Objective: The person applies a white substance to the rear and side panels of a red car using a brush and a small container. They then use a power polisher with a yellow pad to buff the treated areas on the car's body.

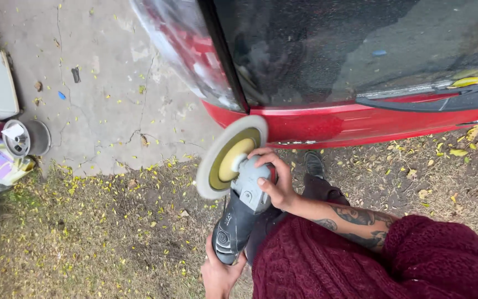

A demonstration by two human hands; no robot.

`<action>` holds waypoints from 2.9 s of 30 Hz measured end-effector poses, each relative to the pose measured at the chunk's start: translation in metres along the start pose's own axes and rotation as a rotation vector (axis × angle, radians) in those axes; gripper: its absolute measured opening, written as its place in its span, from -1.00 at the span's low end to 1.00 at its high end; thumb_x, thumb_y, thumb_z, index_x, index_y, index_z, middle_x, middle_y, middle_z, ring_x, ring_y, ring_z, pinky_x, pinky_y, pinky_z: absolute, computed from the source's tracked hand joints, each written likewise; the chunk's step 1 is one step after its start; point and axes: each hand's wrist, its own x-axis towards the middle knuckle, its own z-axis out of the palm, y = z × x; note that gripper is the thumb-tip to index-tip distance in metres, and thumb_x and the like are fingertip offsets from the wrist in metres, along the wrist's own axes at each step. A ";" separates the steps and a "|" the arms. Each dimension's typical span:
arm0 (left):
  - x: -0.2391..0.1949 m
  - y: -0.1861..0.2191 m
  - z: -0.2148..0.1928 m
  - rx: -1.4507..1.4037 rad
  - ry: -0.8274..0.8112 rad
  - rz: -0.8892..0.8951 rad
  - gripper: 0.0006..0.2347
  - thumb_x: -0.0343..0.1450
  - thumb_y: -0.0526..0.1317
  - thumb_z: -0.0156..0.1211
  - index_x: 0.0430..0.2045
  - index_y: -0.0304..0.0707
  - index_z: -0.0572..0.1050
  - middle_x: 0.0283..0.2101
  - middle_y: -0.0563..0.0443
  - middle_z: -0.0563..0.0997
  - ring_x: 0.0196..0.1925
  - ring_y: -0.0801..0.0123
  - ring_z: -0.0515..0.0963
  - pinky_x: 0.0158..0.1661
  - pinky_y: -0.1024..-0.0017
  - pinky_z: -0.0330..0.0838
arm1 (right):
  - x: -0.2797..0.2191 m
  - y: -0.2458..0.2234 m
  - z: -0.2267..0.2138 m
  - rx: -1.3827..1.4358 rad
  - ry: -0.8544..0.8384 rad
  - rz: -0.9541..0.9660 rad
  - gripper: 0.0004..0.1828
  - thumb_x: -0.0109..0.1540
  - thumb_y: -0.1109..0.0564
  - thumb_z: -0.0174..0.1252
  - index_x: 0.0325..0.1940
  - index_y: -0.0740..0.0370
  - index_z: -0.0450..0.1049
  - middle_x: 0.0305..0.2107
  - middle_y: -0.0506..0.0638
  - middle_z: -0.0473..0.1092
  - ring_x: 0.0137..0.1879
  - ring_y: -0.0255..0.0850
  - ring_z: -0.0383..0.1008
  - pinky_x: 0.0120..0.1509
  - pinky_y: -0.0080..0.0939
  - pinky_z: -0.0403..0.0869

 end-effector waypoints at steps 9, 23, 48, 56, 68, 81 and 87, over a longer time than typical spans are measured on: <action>0.215 -0.120 -0.089 0.045 0.065 0.533 -0.10 0.01 0.01 0.54 0.28 -0.17 0.20 -0.33 -0.38 0.67 -0.38 -0.21 0.69 -0.36 0.07 0.59 | 0.062 0.040 0.130 -0.155 0.362 -0.311 -0.55 0.26 -0.17 0.13 -0.04 0.27 0.36 0.11 0.27 0.37 0.23 0.02 0.38 0.42 0.06 0.33; 0.365 -0.043 -0.206 0.160 -0.037 0.881 -0.09 0.02 -0.06 0.57 0.29 -0.09 0.15 -0.36 -0.34 0.66 -0.35 -0.24 0.67 -0.33 0.03 0.56 | 0.119 0.020 0.191 -0.150 0.802 -0.518 -0.43 0.25 -0.23 0.07 0.05 0.33 0.38 0.11 0.27 0.37 0.15 -0.07 0.40 0.35 -0.08 0.37; 0.380 -0.016 -0.253 0.073 -0.055 0.917 -0.05 0.02 -0.07 0.57 0.33 -0.31 0.16 -0.03 -0.39 0.62 0.01 0.03 0.66 0.05 0.16 0.51 | 0.154 -0.057 0.208 -0.170 0.786 -0.512 -0.75 0.28 0.01 0.21 -0.07 0.20 0.47 0.12 0.08 0.38 0.19 -0.16 0.37 0.35 -0.14 0.32; 0.377 -0.014 -0.229 0.276 -0.199 0.833 -0.06 0.00 -0.07 0.58 0.30 -0.19 0.14 -0.17 -0.42 0.67 -0.11 -0.17 0.69 -0.15 0.03 0.56 | 0.118 0.030 0.198 -0.031 0.872 -0.495 -0.69 0.27 -0.01 0.15 -0.04 0.27 0.44 0.16 0.18 0.36 0.26 -0.07 0.39 0.41 -0.06 0.35; 0.380 -0.005 -0.235 0.434 -0.243 0.952 -0.12 0.08 -0.03 0.55 0.27 -0.17 0.12 -0.41 -0.37 0.66 -0.33 -0.32 0.66 -0.32 -0.06 0.53 | 0.124 0.017 0.195 0.052 0.997 -0.467 -0.63 0.26 -0.03 0.10 -0.03 0.31 0.42 0.13 0.16 0.37 0.22 -0.09 0.39 0.41 -0.10 0.34; 0.382 -0.004 -0.238 0.245 -0.103 1.092 -0.13 0.09 -0.04 0.54 0.28 -0.22 0.16 -0.06 -0.44 0.61 -0.09 -0.26 0.68 -0.13 -0.01 0.55 | 0.152 -0.030 0.207 -0.088 0.848 -0.550 -0.73 0.23 0.01 0.23 -0.08 0.20 0.49 0.07 0.01 0.41 0.21 -0.16 0.41 0.35 -0.14 0.34; 0.381 -0.010 -0.233 0.358 -0.121 1.011 -0.12 0.08 -0.01 0.55 0.28 -0.21 0.16 -0.09 -0.42 0.62 -0.13 -0.28 0.67 -0.15 -0.03 0.54 | 0.122 0.049 0.200 0.112 0.906 -0.518 -0.66 0.26 -0.04 0.17 -0.04 0.27 0.45 0.13 0.14 0.38 0.22 -0.11 0.42 0.38 -0.09 0.41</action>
